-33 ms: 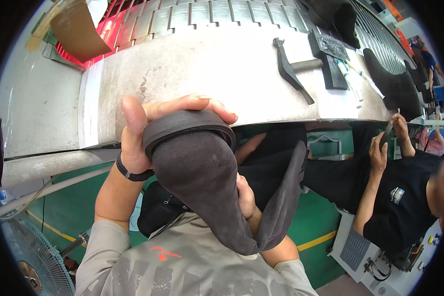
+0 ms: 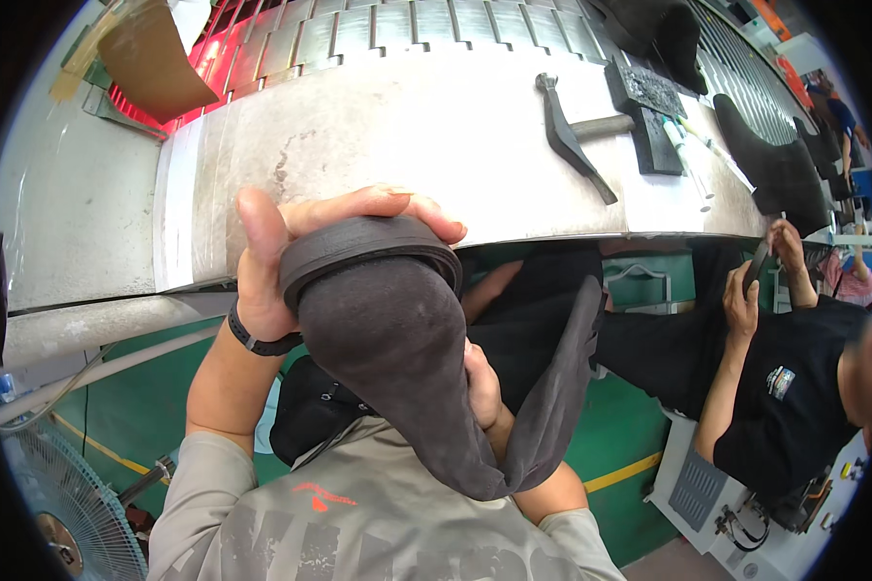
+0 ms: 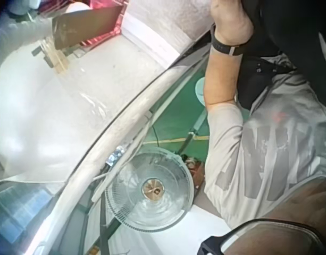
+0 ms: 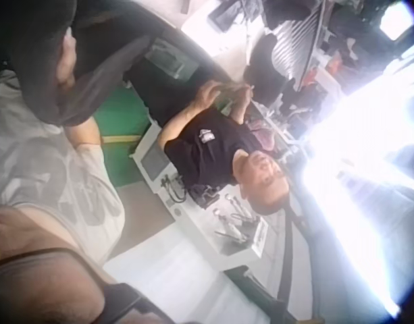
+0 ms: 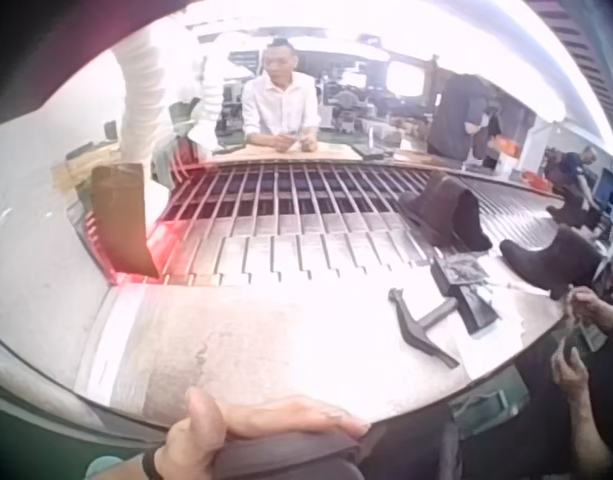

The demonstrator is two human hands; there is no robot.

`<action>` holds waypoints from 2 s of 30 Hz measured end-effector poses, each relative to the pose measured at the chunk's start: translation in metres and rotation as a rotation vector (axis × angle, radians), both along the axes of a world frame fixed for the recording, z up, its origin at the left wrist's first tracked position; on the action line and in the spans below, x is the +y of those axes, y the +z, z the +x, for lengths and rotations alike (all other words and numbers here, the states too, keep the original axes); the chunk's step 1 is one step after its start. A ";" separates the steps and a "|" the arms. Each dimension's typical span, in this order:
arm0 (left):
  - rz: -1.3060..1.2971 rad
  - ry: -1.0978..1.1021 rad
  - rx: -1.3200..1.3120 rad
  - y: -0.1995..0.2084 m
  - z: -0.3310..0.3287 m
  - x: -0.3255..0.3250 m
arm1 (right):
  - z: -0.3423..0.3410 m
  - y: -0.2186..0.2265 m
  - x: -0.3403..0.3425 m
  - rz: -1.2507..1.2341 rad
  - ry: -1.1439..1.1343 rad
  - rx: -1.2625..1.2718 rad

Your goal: The person retrieves shoe soles and boot uppers from a conveyor, aligns and presses each sole onto a boot upper by hand, and places an assembled boot onto the conveyor.

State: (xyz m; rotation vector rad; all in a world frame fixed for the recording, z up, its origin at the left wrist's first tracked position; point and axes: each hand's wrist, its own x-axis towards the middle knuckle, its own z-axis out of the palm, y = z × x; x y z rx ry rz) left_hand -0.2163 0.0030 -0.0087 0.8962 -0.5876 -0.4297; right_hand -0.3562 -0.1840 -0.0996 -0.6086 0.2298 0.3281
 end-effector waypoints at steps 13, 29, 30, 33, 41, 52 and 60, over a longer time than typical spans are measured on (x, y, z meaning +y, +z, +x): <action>-0.008 -0.010 -0.028 -0.004 0.002 0.000 | 0.001 0.000 -0.002 -0.050 0.050 -0.033; 0.052 0.010 0.028 -0.001 0.001 -0.001 | 0.004 0.018 -0.008 0.009 0.008 0.138; 0.047 0.023 0.029 -0.001 0.002 -0.002 | 0.003 0.020 -0.008 0.048 -0.014 0.178; 0.072 0.067 -0.007 -0.001 0.001 -0.005 | 0.001 0.025 -0.010 0.157 -0.036 0.273; 0.207 0.025 0.020 0.001 0.007 -0.004 | 0.003 0.027 -0.008 0.288 -0.052 0.412; 0.200 0.004 0.140 0.008 0.014 -0.008 | -0.013 -0.048 -0.021 0.537 0.174 0.725; 0.220 0.026 0.187 0.013 0.011 -0.010 | -0.009 -0.037 -0.018 0.580 0.073 0.816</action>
